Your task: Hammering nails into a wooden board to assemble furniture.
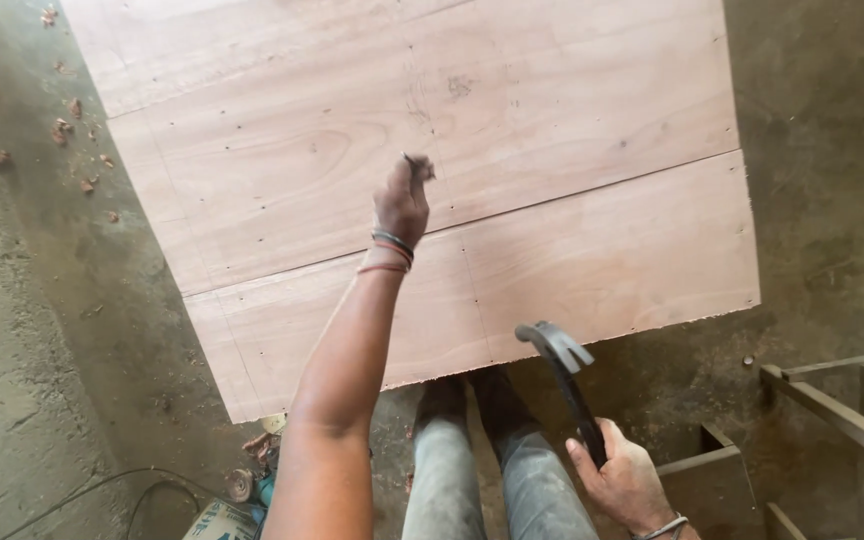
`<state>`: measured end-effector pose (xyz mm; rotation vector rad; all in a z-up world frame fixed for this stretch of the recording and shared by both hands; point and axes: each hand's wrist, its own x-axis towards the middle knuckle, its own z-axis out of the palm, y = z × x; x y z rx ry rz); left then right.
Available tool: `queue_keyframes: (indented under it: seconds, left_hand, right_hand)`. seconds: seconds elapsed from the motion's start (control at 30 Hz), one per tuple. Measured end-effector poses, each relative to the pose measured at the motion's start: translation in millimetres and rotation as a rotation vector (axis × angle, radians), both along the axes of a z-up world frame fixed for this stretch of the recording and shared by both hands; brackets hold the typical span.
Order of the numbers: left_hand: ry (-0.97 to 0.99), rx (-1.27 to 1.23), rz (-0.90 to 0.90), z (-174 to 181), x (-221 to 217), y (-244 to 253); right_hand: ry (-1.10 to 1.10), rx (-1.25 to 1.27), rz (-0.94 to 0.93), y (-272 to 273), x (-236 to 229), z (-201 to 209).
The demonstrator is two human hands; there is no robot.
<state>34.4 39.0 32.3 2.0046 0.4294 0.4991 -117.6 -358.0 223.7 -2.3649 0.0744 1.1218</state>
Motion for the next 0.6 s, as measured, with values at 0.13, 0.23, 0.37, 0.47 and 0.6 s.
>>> queue_keyframes:
  seconds: [0.13,0.23,0.37,0.47,0.6]
  left_hand:
    - [-0.015,-0.043,0.014,3.3,32.2,22.0]
    - [-0.058,-0.029,0.010,-9.3,43.4,24.5]
    - [-0.115,0.000,-0.007,-35.5,42.3,23.4]
    - [-0.148,0.014,-0.023,-44.1,49.1,28.6]
    - [-0.157,0.041,-0.038,-44.7,56.9,34.3]
  right_hand:
    - [-0.036,-0.026,-0.061,25.3,16.0,-9.1]
    - [-0.078,-0.026,-0.070,41.2,23.8,-19.5]
    - [-0.171,0.068,-0.088,61.5,31.3,-33.3]
    - [-0.187,0.079,-0.058,75.4,40.1,-43.9]
    - [-0.286,0.176,0.002,88.4,48.5,-49.2]
